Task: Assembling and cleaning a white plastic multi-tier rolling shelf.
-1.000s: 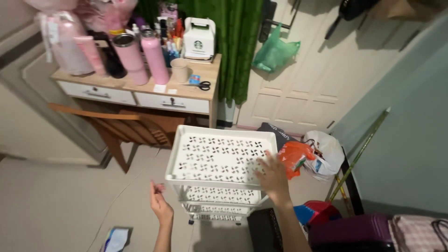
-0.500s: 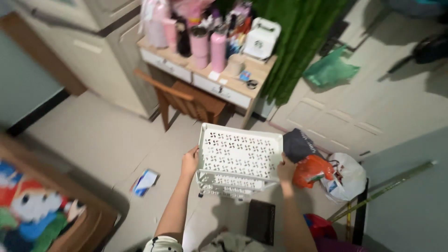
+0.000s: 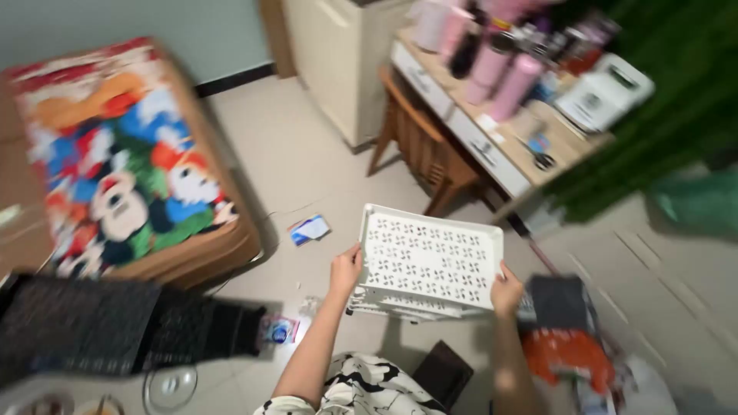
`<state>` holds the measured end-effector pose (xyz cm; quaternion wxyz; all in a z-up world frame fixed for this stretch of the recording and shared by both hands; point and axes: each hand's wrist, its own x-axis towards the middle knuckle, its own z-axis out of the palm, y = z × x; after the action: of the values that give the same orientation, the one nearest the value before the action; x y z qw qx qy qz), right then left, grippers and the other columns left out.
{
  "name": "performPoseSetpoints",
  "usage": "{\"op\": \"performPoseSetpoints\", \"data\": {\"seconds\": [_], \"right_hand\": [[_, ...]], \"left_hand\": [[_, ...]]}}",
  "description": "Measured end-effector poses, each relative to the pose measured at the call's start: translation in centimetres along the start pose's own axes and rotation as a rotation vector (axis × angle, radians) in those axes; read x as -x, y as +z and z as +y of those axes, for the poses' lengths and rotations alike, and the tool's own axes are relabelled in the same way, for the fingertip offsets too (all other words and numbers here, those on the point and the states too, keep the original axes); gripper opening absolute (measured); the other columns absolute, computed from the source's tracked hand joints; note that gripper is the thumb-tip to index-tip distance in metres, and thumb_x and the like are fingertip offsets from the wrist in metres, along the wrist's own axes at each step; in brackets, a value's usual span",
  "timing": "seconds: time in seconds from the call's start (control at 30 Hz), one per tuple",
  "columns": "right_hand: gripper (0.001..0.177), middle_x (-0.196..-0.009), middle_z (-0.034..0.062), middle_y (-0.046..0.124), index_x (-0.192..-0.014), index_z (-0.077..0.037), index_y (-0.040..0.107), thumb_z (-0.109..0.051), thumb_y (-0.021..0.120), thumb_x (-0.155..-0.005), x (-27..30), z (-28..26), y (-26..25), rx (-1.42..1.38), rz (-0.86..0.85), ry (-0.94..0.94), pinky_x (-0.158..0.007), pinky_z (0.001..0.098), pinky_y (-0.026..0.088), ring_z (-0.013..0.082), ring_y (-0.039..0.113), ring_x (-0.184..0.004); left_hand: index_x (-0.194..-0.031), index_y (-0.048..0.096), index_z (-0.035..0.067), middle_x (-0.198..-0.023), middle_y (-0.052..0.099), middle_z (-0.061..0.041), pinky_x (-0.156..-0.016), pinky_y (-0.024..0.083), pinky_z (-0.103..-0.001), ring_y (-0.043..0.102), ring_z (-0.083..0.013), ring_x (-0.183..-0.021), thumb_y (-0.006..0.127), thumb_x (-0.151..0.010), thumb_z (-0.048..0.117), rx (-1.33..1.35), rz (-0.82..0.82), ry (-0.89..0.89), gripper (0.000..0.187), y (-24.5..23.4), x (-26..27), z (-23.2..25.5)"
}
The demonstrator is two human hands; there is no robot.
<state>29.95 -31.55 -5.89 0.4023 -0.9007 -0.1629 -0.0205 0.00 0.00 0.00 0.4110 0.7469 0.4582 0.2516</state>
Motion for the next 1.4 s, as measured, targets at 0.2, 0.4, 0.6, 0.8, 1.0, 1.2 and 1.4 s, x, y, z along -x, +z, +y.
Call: {"op": "performPoseSetpoints", "data": {"seconds": [0.2,0.4,0.6,0.8,1.0,1.2,1.4], "right_hand": [[0.043,-0.1,0.0244,0.076,-0.133,-0.007,0.072,0.001,0.067,-0.091,-2.2,0.4,1.0,-0.092,-0.194,-0.015,-0.077,0.0335,0.053,0.0211,0.068,-0.08],[0.044,-0.111,0.0193,0.077,-0.135,-0.006,0.073,0.003,0.067,-0.092,-3.4,0.3,2.7,-0.155,-0.427,-0.156,-0.081,0.0306,0.052,0.0188,0.067,-0.088],[0.044,-0.125,0.0169,0.072,-0.139,0.002,0.066,0.006,0.064,-0.094,-2.2,-0.4,3.3,-0.501,-0.709,-0.142,-0.089,0.0275,0.054,0.0148,0.068,-0.102],[0.048,-0.118,0.0149,0.071,-0.14,-0.002,0.066,0.006,0.065,-0.093,3.3,-2.8,4.3,-0.427,-0.799,-0.031,-0.082,0.0283,0.054,0.0137,0.067,-0.094],[0.051,-0.117,0.025,0.071,-0.147,-0.011,0.065,0.002,0.067,-0.098,12.5,-12.8,0.1,-0.196,-0.945,-0.023,-0.074,0.0335,0.048,0.0193,0.061,-0.088],[0.059,-0.137,0.0119,0.063,-0.151,-0.01,0.053,0.001,0.061,-0.093,16.7,-14.2,2.1,-0.479,-1.231,-0.174,-0.088,0.0283,0.05,0.0178,0.063,-0.108],[0.063,-0.143,0.0101,0.06,-0.152,-0.003,0.048,0.004,0.059,-0.09,20.0,-16.6,3.1,-0.725,-1.4,0.138,-0.092,0.0305,0.052,0.0179,0.064,-0.115]], "left_hand": [[-0.115,0.076,0.008,-0.098,0.073,-0.022,-0.076,0.058,-0.045,0.072,-0.0388,-0.086,0.067,-0.091,0.015,-0.025,0.358,0.032,0.027,-0.7,8.1,-0.9],[-0.115,0.076,0.012,-0.101,0.074,-0.018,-0.077,0.057,-0.046,0.071,-0.0383,-0.088,0.066,-0.093,0.02,-0.065,0.538,-0.235,0.025,-2.4,18.3,0.2],[-0.117,0.075,0.011,-0.102,0.074,-0.017,-0.077,0.057,-0.047,0.071,-0.0379,-0.088,0.071,-0.091,0.023,-0.073,0.645,-0.256,0.029,-3.5,26.9,1.6],[-0.118,0.076,0.014,-0.1,0.074,-0.018,-0.076,0.057,-0.045,0.072,-0.0372,-0.086,0.068,-0.092,0.019,-0.094,0.736,-0.373,0.028,-6.4,34.6,0.4],[-0.113,0.077,0.01,-0.103,0.075,-0.018,-0.077,0.059,-0.041,0.074,-0.0351,-0.091,0.068,-0.091,0.017,-0.045,0.951,-0.397,0.024,-10.3,41.4,-1.1],[-0.116,0.076,0.011,-0.097,0.076,-0.019,-0.074,0.059,-0.038,0.077,-0.0304,-0.083,0.07,-0.091,0.022,0.001,1.055,-0.587,0.028,-13.1,45.7,0.0],[-0.118,0.077,0.012,-0.091,0.077,-0.02,-0.071,0.058,-0.037,0.078,-0.0275,-0.078,0.072,-0.088,0.02,0.005,1.158,-0.668,0.031,-14.3,48.4,-1.2]]}}
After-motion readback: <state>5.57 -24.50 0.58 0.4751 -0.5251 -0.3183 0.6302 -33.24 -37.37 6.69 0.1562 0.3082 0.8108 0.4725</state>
